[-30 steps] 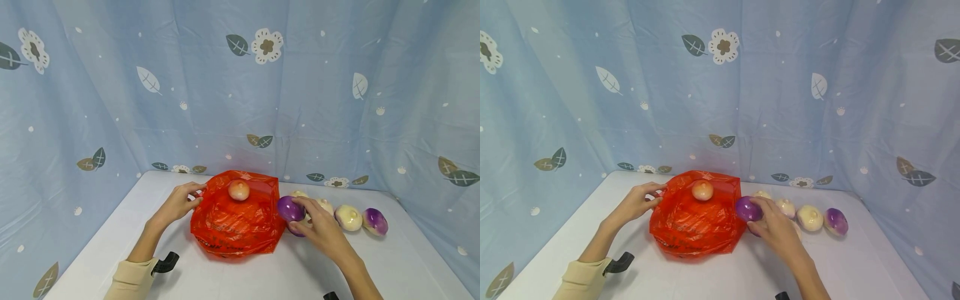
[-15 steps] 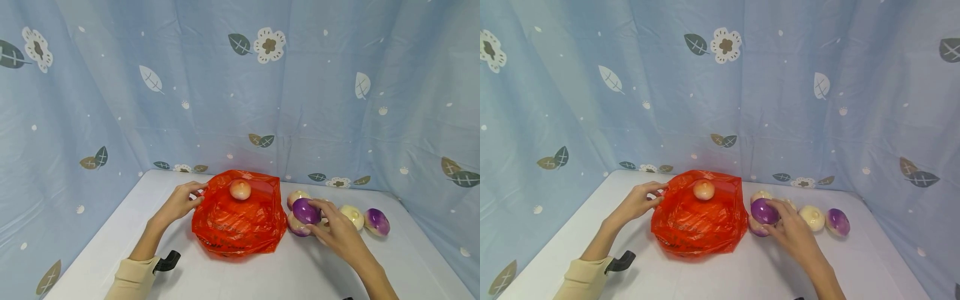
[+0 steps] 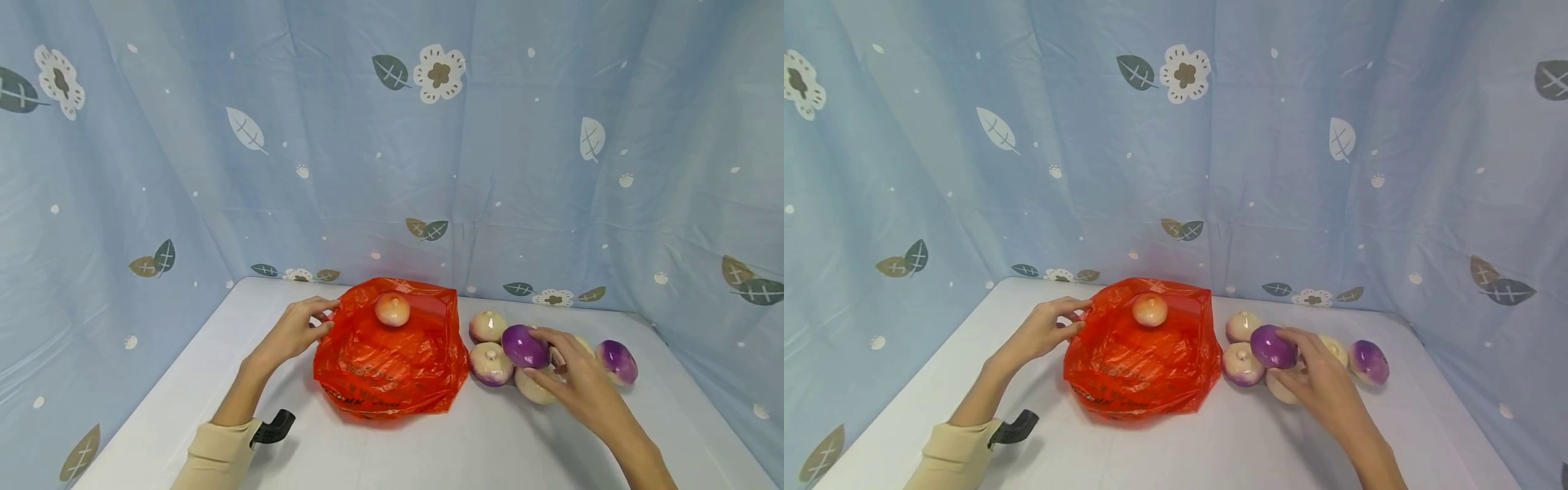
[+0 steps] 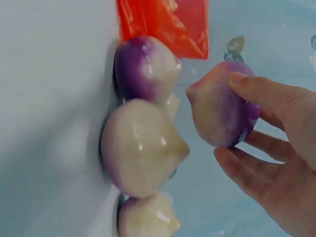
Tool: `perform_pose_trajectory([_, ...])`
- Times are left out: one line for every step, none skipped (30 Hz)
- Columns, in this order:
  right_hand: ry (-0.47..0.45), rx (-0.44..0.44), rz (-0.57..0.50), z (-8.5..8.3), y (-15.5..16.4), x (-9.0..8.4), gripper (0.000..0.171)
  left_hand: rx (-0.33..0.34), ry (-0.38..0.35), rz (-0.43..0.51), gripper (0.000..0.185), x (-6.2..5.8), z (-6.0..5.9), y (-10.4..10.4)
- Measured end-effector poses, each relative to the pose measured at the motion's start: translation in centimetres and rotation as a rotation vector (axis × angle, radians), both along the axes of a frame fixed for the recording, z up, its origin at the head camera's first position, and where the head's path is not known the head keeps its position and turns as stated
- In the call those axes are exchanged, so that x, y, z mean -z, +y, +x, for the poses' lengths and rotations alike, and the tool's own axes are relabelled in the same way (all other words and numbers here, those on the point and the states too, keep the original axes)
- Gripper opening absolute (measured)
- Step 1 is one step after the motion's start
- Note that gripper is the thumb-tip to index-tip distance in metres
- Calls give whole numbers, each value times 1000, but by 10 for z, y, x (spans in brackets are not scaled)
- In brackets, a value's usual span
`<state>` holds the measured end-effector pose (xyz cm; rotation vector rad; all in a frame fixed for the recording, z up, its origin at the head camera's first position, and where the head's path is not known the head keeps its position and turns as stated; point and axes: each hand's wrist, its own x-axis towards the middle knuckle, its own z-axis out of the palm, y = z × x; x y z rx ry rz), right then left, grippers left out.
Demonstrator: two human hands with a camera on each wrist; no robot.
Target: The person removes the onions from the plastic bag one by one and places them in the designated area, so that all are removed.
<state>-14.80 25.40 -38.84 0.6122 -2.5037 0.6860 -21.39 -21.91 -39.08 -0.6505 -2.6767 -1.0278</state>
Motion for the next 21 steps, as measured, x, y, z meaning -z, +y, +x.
perform_pose_trajectory([10, -2, -11, 0, 2, 0, 64, -1, 1, -1, 40, 0, 0, 0])
perform_pose_trajectory([16, -3, -19, 1, 4, 1, 64, -1, 4, -2, 39, 0, 0, 0])
perform_pose_trajectory([26, -1, -21, 2, 7, 0, 65, -1, 6, -2, 39, 0, 0, 0])
perform_pose_trajectory([35, 2, -22, 3, 9, 0, 66, -1, 7, -2, 39, 0, 0, 0])
perform_pose_trajectory([40, 11, -20, 4, 11, 0, 67, 0, 10, -4, 39, 0, 0, 0])
perform_pose_trajectory([41, 19, -18, 5, 14, 0, 67, 0, 11, -4, 39, 0, 0, 0])
perform_pose_trajectory([37, 27, -19, 6, 17, 0, 67, 2, 10, -4, 39, 0, 0, 0])
perform_pose_trajectory([33, 38, -17, 7, 19, -1, 67, 3, 10, -5, 40, 0, 0, 0])
perform_pose_trajectory([31, 48, -16, 8, 22, -1, 67, 5, 10, -6, 40, 0, 0, 1])
perform_pose_trajectory([27, 59, -15, 8, 25, -1, 66, 5, 9, -4, 40, 0, 0, 1])
perform_pose_trajectory([25, 68, -14, 9, 28, 0, 66, 6, 9, -4, 40, 0, 0, 1])
perform_pose_trajectory([24, 76, -17, 10, 31, 0, 65, 6, 7, -2, 40, 0, 0, 1])
perform_pose_trajectory([23, 82, -20, 10, 34, 1, 65, 5, 7, -2, 40, 0, 0, 1])
perform_pose_trajectory([25, 90, -21, 11, 36, 1, 64, 4, 7, -2, 40, 0, 0, 1])
perform_pose_trajectory([24, 96, -23, 11, 39, 2, 64, 3, 5, -3, 40, 0, 0, 1])
perform_pose_trajectory([21, 104, -24, 12, 40, 3, 64, 1, 4, -3, 40, 0, 0, 1])
perform_pose_trajectory([17, 108, -28, 12, 42, 3, 63, 0, 2, -4, 40, 0, 0, 1])
perform_pose_trajectory([12, 112, -32, 12, 44, 4, 63, -2, 1, -4, 40, 0, 0, 1])
perform_pose_trajectory([8, 117, -36, 13, 45, 4, 63, -3, 0, -6, 40, 0, 0, 1])
perform_pose_trajectory([6, 121, -39, 13, 47, 3, 63, -4, -2, -7, 40, 0, 0, 1])
perform_pose_trajectory([2, 124, -44, 13, 48, 3, 63, -4, -3, -7, 40, 0, 0, 2])
